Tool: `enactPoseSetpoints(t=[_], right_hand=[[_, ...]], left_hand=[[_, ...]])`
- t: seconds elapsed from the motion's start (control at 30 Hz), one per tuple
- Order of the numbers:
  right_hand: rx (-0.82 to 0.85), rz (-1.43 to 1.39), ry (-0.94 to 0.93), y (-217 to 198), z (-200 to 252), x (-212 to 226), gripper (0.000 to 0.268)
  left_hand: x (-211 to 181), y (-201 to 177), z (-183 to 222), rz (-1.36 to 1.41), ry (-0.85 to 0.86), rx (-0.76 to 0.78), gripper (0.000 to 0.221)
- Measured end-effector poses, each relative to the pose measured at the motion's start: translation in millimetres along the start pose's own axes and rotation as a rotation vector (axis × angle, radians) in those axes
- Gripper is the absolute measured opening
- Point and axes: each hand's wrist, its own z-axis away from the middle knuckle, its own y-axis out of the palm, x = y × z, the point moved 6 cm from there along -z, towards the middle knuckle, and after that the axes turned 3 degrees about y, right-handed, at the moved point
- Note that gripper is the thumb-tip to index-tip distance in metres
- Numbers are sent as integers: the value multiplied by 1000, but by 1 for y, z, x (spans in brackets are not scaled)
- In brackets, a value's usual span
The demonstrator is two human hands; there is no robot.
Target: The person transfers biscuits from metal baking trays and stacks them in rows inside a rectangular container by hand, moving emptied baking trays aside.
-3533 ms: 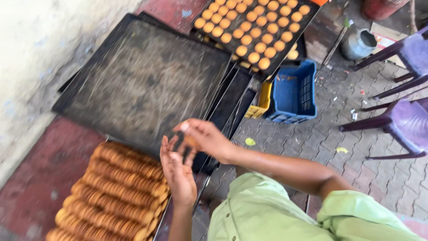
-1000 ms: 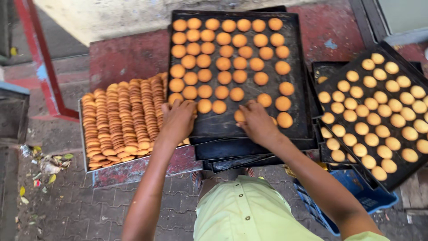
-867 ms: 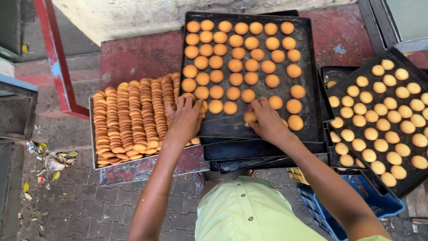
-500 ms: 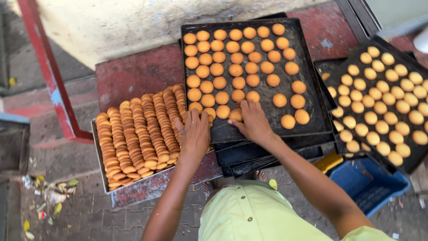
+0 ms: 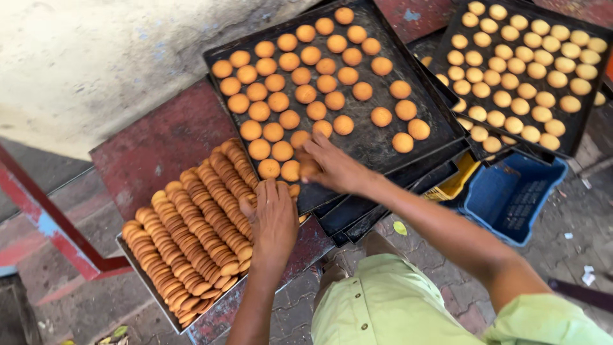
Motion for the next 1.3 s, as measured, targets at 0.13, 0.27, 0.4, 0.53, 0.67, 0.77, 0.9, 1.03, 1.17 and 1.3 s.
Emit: enactPoseSetpoints(t=[0.13, 0.27, 0.4, 0.53, 0.67, 0.77, 0.9, 1.03, 1.17, 1.3], right_hand=[[65, 312, -253, -6, -45, -31, 88], [39, 109, -240, 4, -41, -34, 87], [-66, 31, -89, -23, -17, -28, 83], [-119, 54, 114, -44, -11, -45, 79], [-70, 158, 79, -44, -14, -45, 74], [-12, 185, 23, -48, -11, -40, 70], [27, 80, -287, -49, -5, -23, 81], [108, 176, -373, -39, -2, -34, 84], [137, 66, -227, -47, -40, -64, 87], [171, 102, -147, -62, -74, -88, 99]], left_hand=[[0, 26, 0, -139, -10, 207, 28], [0, 31, -2, -222, -46, 424, 27], [-6, 27, -18, 162, -67, 304, 52], [-6, 53, -37, 332, -1, 270, 61], [-2, 73, -48, 174, -18, 225, 61], [-4, 82, -47, 146, -79, 232, 61], [-5, 81, -46, 137, -250, 307, 63], [-16, 73, -46, 59, -350, 247, 63], [-16, 63, -48, 57, -424, 362, 79], [-8, 57, -49, 100, -551, 422, 75]])
